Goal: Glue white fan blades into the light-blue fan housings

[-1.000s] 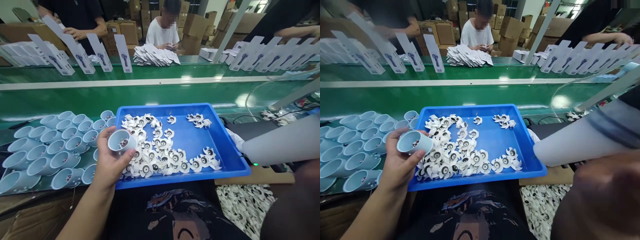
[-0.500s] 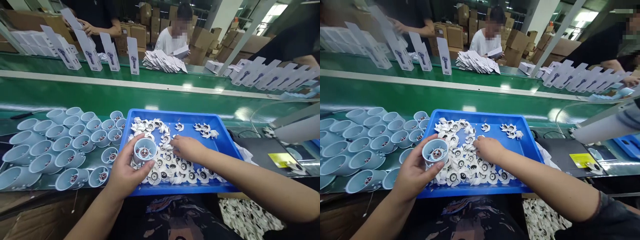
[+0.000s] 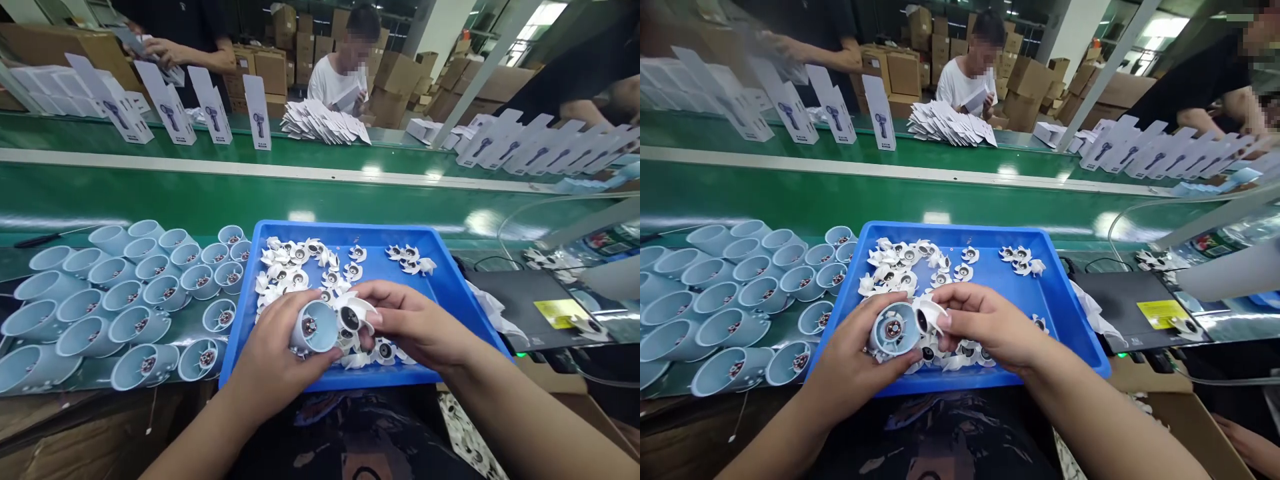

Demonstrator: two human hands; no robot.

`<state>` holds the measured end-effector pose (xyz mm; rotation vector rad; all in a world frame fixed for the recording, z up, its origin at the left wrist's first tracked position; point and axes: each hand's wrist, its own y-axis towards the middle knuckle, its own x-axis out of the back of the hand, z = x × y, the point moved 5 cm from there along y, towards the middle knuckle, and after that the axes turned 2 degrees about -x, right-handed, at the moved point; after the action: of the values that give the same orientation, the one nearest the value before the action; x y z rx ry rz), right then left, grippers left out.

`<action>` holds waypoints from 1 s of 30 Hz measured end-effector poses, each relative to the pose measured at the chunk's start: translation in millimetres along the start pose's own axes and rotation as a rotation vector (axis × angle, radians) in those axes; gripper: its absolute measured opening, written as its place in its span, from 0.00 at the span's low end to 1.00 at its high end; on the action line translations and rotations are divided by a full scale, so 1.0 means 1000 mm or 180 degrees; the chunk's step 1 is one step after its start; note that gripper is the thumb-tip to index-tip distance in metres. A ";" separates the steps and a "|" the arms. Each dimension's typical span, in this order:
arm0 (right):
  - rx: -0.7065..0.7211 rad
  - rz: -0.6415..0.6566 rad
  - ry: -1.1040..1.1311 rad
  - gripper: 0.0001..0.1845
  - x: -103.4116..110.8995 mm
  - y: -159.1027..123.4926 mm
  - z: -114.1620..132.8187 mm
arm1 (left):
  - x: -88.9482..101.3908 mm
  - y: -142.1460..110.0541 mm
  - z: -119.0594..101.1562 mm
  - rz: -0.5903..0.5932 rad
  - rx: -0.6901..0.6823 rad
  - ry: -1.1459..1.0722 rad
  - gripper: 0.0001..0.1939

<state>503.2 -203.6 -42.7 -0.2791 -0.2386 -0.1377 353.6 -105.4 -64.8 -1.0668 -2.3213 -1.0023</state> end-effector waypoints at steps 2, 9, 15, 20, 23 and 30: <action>0.0225 -0.0127 0.0044 0.23 -0.006 -0.005 0.003 | -0.001 0.003 -0.012 0.0026 -0.0272 0.0312 0.26; 0.1618 -0.0912 -0.2084 0.11 -0.018 -0.023 0.039 | -0.002 0.004 -0.032 -0.0120 -0.0796 0.0764 0.16; 0.1967 -0.1141 -0.2062 0.05 -0.024 -0.009 0.040 | -0.001 0.005 -0.041 -0.0528 -0.0967 0.0894 0.16; 0.1832 -0.0778 -0.1656 0.07 -0.006 -0.029 0.033 | 0.011 0.007 -0.033 -0.0204 -0.0724 0.0708 0.21; 0.1772 -0.0514 -0.1248 0.14 0.010 -0.054 0.022 | 0.037 0.022 -0.016 -0.0242 -0.0394 0.0759 0.29; 0.1409 -0.0914 -0.0576 0.08 0.008 -0.060 -0.023 | 0.066 0.151 0.055 0.0011 0.1132 0.1533 0.24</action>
<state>505.8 -267.8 -46.6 0.1865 -0.4798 -0.3383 425.8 35.9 4.8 -0.6077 -1.9943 -0.7086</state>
